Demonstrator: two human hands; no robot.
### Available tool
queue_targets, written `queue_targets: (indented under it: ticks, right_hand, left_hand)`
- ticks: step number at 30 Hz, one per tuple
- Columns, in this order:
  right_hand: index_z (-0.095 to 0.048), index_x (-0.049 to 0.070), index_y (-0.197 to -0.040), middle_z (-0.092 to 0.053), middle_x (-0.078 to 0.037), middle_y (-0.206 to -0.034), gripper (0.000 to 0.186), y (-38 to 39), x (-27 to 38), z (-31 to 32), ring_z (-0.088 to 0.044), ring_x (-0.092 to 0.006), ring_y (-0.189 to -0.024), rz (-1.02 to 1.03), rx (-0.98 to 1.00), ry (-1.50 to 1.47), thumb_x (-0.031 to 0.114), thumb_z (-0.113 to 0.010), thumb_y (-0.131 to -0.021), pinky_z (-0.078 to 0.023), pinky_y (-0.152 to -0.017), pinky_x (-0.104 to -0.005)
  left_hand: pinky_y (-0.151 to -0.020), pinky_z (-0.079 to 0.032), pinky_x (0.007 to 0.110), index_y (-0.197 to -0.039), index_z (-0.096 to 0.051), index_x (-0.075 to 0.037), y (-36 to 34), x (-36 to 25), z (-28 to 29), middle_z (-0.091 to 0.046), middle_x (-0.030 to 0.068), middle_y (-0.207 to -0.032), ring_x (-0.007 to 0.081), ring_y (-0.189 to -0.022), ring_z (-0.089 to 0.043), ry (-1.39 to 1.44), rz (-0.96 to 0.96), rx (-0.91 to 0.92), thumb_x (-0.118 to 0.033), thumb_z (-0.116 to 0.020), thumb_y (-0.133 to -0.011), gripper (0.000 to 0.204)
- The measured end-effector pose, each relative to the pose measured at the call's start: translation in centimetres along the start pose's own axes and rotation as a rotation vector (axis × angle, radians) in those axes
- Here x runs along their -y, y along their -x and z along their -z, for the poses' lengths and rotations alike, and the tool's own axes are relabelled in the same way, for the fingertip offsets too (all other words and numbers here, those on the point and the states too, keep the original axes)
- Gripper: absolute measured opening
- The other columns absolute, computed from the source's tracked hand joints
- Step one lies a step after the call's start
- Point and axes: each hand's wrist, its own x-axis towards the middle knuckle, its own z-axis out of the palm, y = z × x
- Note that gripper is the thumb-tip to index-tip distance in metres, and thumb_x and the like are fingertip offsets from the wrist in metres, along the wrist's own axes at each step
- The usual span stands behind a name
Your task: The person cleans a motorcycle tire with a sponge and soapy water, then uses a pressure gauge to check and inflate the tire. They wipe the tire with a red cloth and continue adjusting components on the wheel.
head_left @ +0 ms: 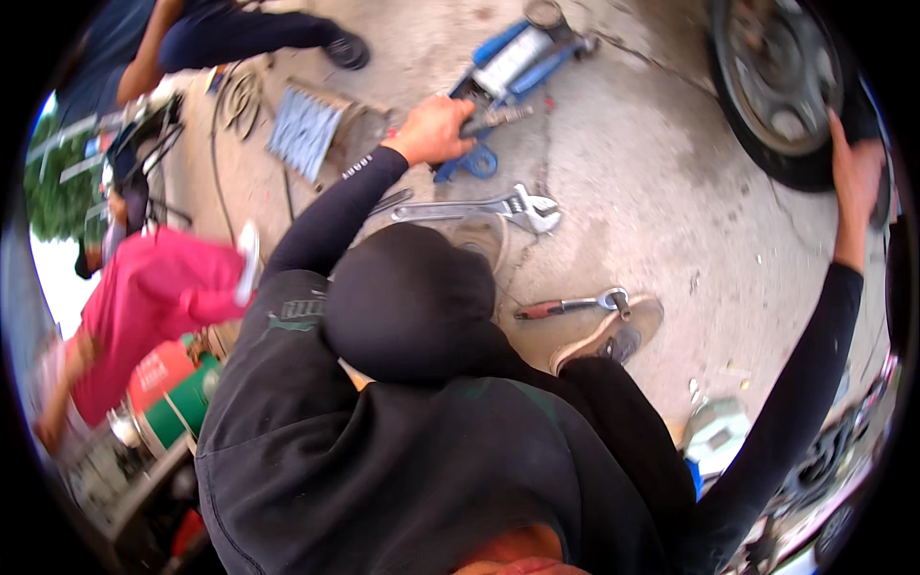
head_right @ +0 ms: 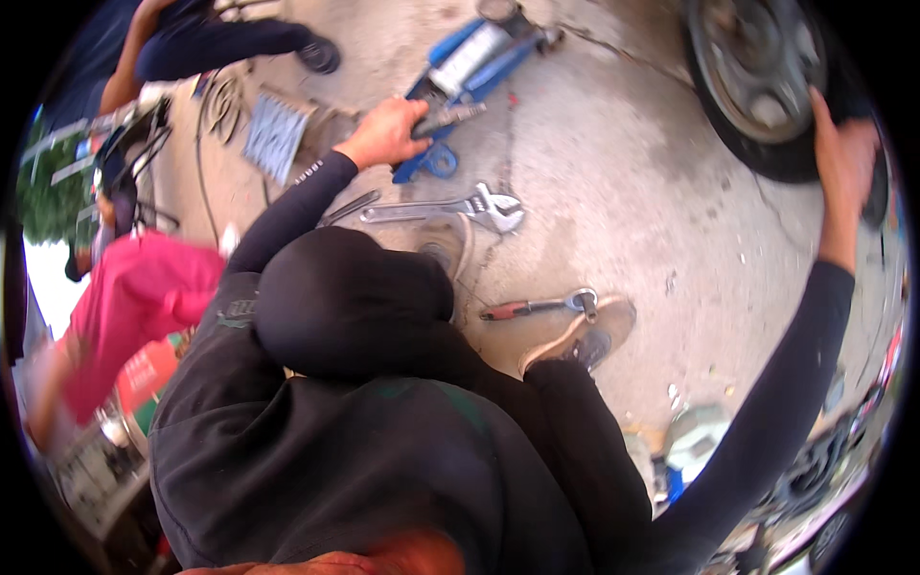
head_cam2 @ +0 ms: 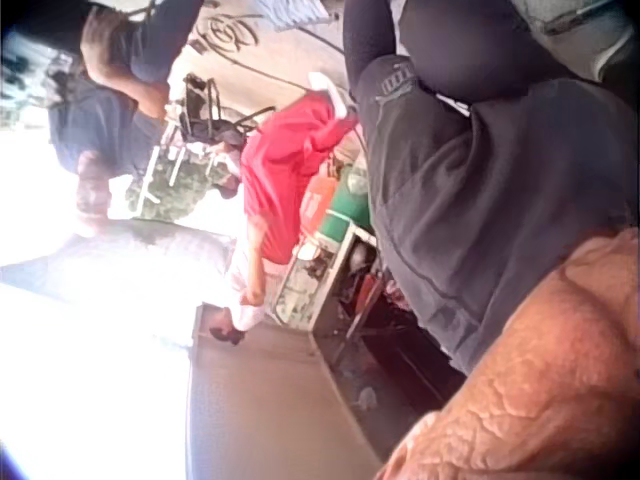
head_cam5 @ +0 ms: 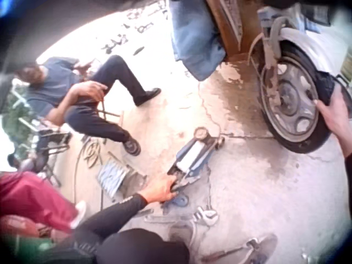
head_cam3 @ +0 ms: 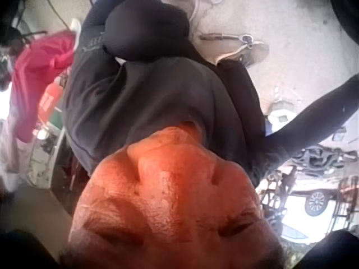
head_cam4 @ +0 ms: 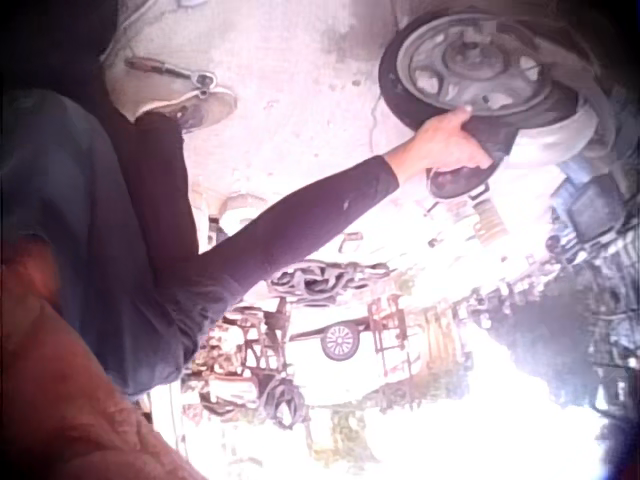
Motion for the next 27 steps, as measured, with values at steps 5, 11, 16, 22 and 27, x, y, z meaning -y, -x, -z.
queue_targets:
  ticks: [5,11,16,22,27]
  right_hand:
    - [-0.05,-0.004,-0.129,-0.059,-0.036,-0.113,0.08,0.0,0.8,-0.3,-0.059,-0.0421,-0.11,-0.445,-0.047,-0.575,0.059,-0.064,-0.084,-0.047,-0.088,-0.0461]
    - [-0.048,-0.019,-0.118,-0.055,-0.038,-0.117,0.096,0.1,0.6,1.0,-0.055,-0.0458,-0.115,-0.442,-0.011,-0.616,0.066,-0.067,-0.078,-0.045,-0.094,-0.0474]
    - [-0.052,-0.019,-0.113,-0.057,-0.038,-0.112,0.093,-1.2,0.9,-0.4,-0.057,-0.0449,-0.111,-0.339,-0.072,-0.53,0.065,-0.068,-0.078,-0.046,-0.093,-0.0462]
    - [-0.059,-0.012,-0.115,-0.065,-0.029,-0.098,0.079,0.5,-0.1,-0.4,-0.064,-0.0427,-0.09,-0.11,-0.182,-0.562,0.059,-0.068,-0.081,-0.049,-0.077,-0.0478]
    - [-0.046,-0.008,-0.13,-0.051,-0.032,-0.128,0.081,1.2,3.6,7.2,-0.052,-0.0404,-0.117,-0.579,0.126,-0.675,0.057,-0.06,-0.085,-0.041,-0.096,-0.0468]
  left_hand:
    - [-0.092,-0.044,0.046,-0.1,-0.052,-0.005,11.6,1.0,-1.9,-0.058,0.0151,-0.096,0.0368,-0.099,-0.056,0.054,0.06,-0.012,-0.018,-0.075,-0.074,0.038]
    - [-0.092,-0.045,0.044,-0.103,-0.053,-0.004,23.5,1.2,-3.7,-0.057,0.0158,-0.102,0.0363,-0.105,-0.055,0.124,0.204,0.066,-0.013,-0.076,-0.071,0.04]
    - [-0.083,-0.048,0.045,-0.106,-0.053,-0.003,29.8,3.3,-4.2,-0.057,0.0176,-0.095,0.0386,-0.097,-0.056,0.26,0.367,0.229,-0.02,-0.072,-0.08,0.037]
    - [-0.074,-0.049,0.045,-0.106,-0.051,0.001,26.9,-2.0,-3.3,-0.057,0.0195,-0.094,0.0374,-0.09,-0.058,0.046,0.476,-0.09,-0.034,-0.068,-0.087,0.043]
    - [-0.093,-0.048,0.048,-0.133,-0.048,0.006,31.5,-0.4,-16.9,-0.06,0.0234,-0.124,0.0364,-0.106,-0.062,0.009,0.241,-0.181,-0.035,-0.06,-0.094,0.058]
